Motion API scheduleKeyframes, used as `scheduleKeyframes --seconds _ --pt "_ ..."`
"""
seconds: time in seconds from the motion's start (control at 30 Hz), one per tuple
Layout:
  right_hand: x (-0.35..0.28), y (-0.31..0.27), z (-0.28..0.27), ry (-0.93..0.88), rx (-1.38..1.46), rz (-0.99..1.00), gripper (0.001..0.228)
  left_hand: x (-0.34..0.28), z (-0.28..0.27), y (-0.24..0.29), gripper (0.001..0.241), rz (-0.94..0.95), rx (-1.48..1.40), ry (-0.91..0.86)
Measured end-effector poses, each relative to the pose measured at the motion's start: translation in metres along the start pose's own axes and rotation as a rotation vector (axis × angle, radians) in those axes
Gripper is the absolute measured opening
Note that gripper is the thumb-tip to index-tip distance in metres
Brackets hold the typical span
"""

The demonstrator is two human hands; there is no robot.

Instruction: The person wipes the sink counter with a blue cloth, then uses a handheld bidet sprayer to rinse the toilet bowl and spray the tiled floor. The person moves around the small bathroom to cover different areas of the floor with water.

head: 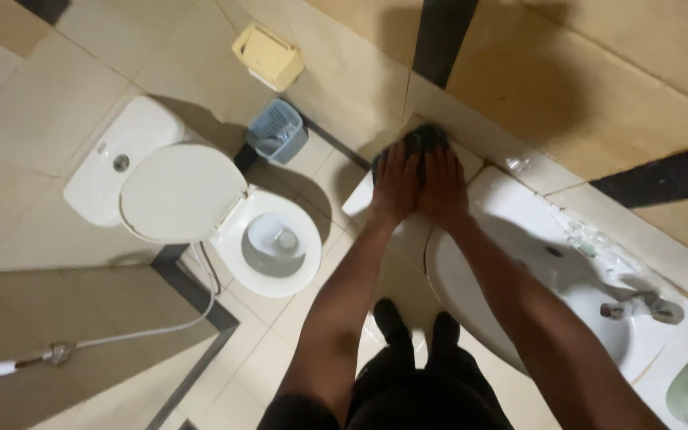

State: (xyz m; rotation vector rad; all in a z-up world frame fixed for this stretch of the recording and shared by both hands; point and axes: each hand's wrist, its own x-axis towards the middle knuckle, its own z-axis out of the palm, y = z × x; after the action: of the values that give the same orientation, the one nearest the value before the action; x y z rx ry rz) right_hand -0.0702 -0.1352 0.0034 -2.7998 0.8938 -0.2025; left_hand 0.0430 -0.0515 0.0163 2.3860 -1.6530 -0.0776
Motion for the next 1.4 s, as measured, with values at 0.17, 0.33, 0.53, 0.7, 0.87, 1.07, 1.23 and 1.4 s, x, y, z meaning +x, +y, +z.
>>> scheduleKeyframes --seconds 0.17,0.33,0.53,0.7,0.87,1.07,1.23,1.4 --pt "-0.032 -0.009 -0.001 0.042 0.021 -0.003 0.075 -0.033 -0.009 0.014 0.062 -0.077 -0.236 -0.049" --pt "-0.036 -0.01 0.005 0.037 -0.002 -0.002 0.077 -0.037 0.002 0.008 0.064 -0.046 -0.251 -0.048" --pt "-0.019 -0.004 0.016 0.011 0.012 0.066 0.076 -0.02 0.003 0.0 0.065 -0.035 -0.191 -0.051" --pt "0.003 -0.008 0.001 -0.069 -0.054 0.086 0.075 0.0 0.014 -0.008 0.057 -0.017 -0.194 0.072" --pt "-0.011 -0.01 0.003 0.008 -0.009 0.06 0.075 -0.014 0.008 0.0 0.066 -0.019 -0.124 0.057" --pt "-0.044 -0.025 -0.001 -0.046 -0.038 0.046 0.072 -0.054 0.018 0.006 0.063 -0.066 -0.09 0.004" --pt "-0.059 -0.037 -0.007 -0.012 -0.053 -0.03 0.069 -0.072 -0.013 0.012 0.065 -0.156 -0.26 -0.089" --pt "-0.054 -0.027 0.013 0.094 0.065 -0.029 0.068 -0.064 -0.026 0.013 0.059 -0.175 -0.303 -0.077"
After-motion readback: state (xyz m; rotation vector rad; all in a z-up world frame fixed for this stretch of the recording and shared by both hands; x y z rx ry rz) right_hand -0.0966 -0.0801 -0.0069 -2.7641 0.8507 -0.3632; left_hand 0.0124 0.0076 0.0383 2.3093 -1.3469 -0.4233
